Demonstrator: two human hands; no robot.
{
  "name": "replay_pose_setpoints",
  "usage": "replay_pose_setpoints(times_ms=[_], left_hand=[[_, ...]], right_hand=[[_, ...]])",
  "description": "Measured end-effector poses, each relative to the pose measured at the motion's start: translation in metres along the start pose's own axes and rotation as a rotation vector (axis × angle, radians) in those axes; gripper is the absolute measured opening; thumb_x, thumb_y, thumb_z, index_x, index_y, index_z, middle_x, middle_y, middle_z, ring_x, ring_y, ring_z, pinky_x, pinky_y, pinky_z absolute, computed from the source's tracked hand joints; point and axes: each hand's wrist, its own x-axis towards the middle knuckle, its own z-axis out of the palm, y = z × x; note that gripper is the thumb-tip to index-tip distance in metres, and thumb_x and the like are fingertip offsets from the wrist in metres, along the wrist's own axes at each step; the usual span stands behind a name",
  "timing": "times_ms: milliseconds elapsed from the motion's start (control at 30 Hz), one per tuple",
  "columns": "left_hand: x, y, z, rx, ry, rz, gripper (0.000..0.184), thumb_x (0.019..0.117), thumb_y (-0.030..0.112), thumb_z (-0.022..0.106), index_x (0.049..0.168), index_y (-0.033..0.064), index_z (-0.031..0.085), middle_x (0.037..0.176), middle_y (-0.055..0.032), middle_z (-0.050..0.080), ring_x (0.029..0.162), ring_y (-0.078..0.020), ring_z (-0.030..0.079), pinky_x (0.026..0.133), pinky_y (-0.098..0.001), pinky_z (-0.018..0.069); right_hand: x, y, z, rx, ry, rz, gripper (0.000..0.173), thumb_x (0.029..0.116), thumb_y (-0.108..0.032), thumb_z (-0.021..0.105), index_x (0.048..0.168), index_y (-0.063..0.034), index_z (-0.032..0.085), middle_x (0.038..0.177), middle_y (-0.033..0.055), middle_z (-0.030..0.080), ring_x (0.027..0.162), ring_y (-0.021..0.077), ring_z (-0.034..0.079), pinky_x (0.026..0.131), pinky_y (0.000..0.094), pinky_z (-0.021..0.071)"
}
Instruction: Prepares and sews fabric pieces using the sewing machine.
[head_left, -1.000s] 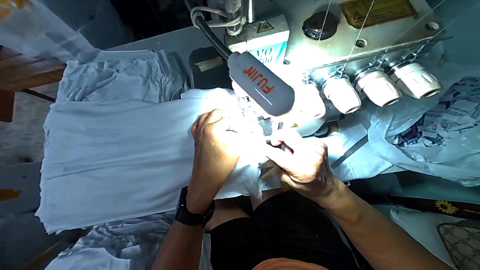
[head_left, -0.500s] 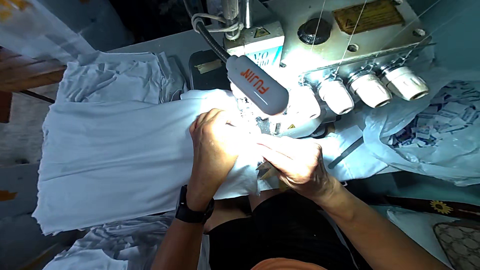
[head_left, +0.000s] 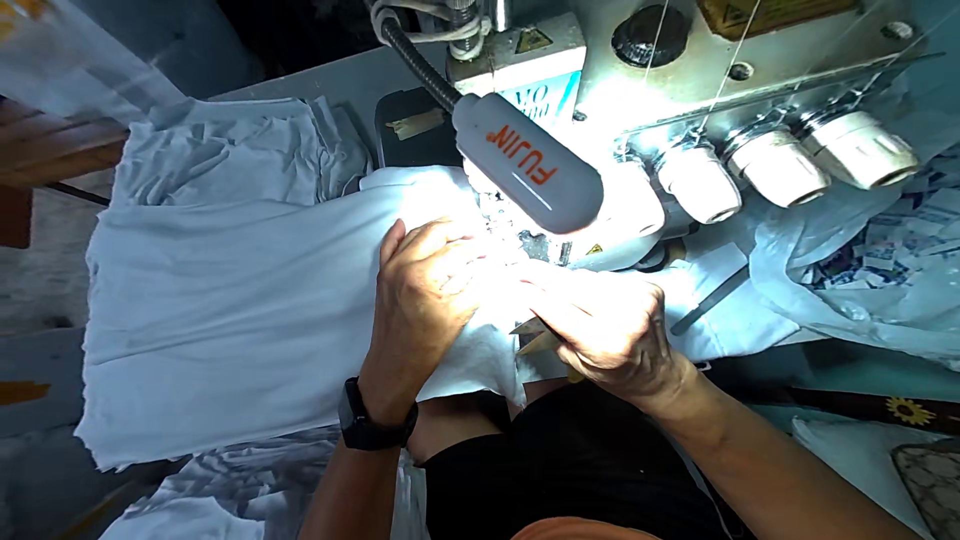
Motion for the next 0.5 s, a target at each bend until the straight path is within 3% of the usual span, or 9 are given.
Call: replay_pose_setpoints(times_ms=[167,333,433,500], left_hand=[[0.0012,-0.0006,-0.0027,-0.005,-0.028,0.013,0.013,0.0856,0.008,0.072,0.096,0.0068,0.08,0.115,-0.0082,0.073,0.119,-0.0202,0.064,0.112,-0.0496,0.0386],[0.0028,-0.0035,-0.0051,-0.041,-0.045,0.024,0.014,0.0847,0.007,0.073,0.097,0.0072,0.08,0.116,-0.0075,0.073,0.119,-0.0183,0.064,0.113,-0.0493,0.0382],[0.0035,-0.0041,-0.0076,-0.059,-0.064,0.047,0.014,0.0834,0.006,0.074,0.096,0.006,0.08,0.116,-0.0083,0.072,0.117,-0.0187,0.064,0.111,-0.048,0.04],[0.0024,-0.0024,-0.0091,-0.061,-0.075,0.057,0.014,0.0837,0.004,0.073,0.096,0.0052,0.08,0.116,-0.009,0.071,0.117,-0.0193,0.064,0.11,-0.0472,0.0411]], right_hand=[[0.001,0.004,0.0034,0.012,0.027,-0.027,0.019,0.0915,-0.007,0.059,0.09,-0.0054,0.079,0.1,0.0127,0.078,0.063,0.0222,0.062,0.051,0.0337,0.0399],[-0.0049,0.0,0.0046,0.152,0.061,0.01,0.017,0.0922,-0.004,0.061,0.095,-0.0044,0.078,0.108,0.0174,0.076,0.084,0.0236,0.072,0.062,0.0321,0.0515],[-0.0044,0.001,0.0092,0.189,0.112,0.052,0.016,0.0897,-0.003,0.062,0.089,-0.0038,0.078,0.101,0.0193,0.071,0.066,0.0185,0.059,0.053,0.0284,0.0436],[-0.0036,0.0001,0.0077,0.205,0.109,0.066,0.015,0.089,-0.004,0.062,0.087,-0.0037,0.077,0.101,0.0186,0.069,0.063,0.0159,0.054,0.051,0.027,0.0409]])
